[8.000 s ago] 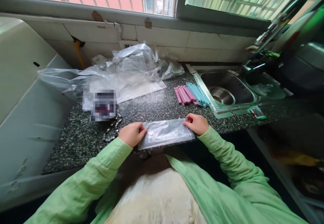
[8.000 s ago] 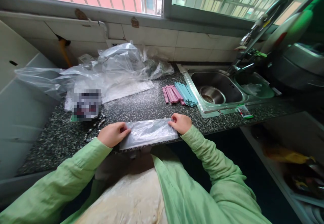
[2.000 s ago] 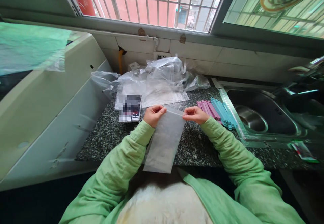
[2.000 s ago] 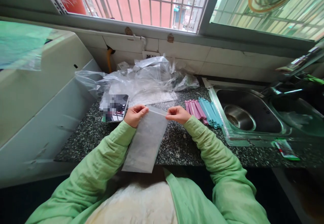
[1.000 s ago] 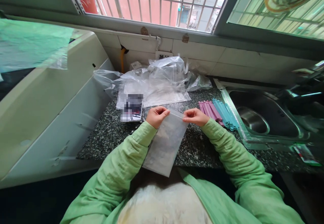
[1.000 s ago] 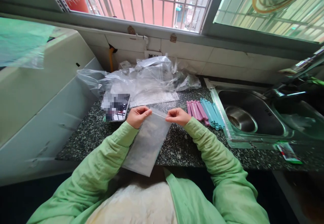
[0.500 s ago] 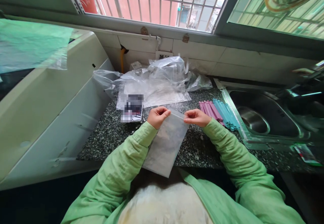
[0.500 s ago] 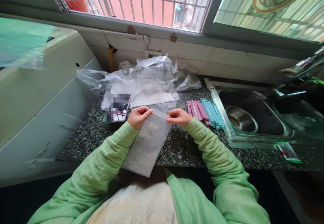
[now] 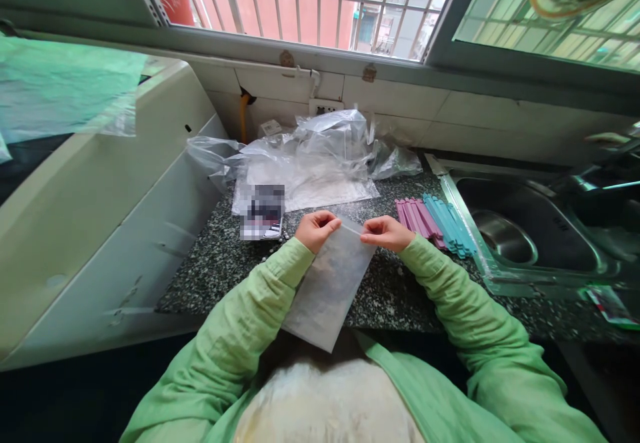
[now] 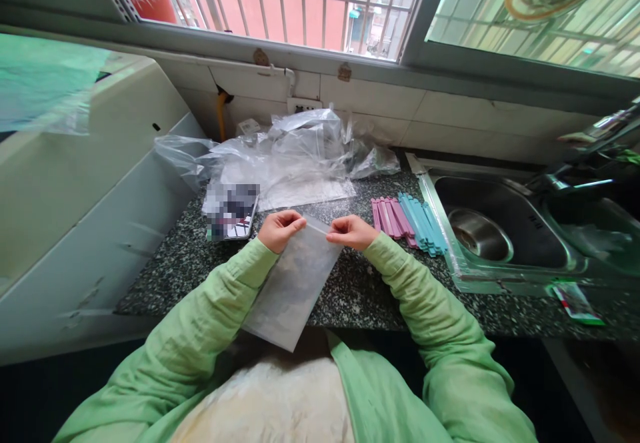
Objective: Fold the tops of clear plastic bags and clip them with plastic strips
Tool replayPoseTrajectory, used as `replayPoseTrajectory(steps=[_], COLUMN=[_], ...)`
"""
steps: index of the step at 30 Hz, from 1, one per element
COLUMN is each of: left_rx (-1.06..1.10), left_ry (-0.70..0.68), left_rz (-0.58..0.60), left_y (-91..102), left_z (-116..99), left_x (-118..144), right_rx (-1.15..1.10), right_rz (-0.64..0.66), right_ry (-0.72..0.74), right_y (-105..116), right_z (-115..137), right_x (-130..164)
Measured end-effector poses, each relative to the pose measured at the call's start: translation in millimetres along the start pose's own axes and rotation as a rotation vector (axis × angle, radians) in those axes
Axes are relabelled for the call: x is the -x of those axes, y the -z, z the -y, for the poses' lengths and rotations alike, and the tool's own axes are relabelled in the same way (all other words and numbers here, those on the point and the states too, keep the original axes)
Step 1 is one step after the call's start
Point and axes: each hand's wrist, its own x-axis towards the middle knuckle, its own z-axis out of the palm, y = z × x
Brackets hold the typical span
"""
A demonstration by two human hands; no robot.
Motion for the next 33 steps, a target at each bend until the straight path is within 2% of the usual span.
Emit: replayPoseTrajectory(steps=[4, 12, 21, 27, 33], left_rx=[0.026, 0.027, 0.029, 0.011, -0.003], left_ry=[0.009, 0.033, 0.033, 0.023, 0.022], left_rz=[-0.014, 0.050, 0.041, 0.038, 0.044], left_y=[0.3, -1.5, -3.6, -3.9, -3.7], left_z=[-0.6, -0.6, 2.9, 2.1, 3.4], left_x=[-0.4, -0.8, -0.9, -1.0, -1.8], right_rx=[-0.045, -0.026, 0.020, 0.046, -0.029], right_rz=[-0.029, 0.021, 0.071, 0.048, 0.035], right_ry=[0.015, -0.035, -0.058, -0.061, -0.058], right_y=[-0.3, 2.3, 2.8, -0.3, -4.5], right_z=[1.4, -3.0, -6.3, -7.9, -5.9], right_x=[-0.4, -0.9, -2.2, -4.0, -5.9])
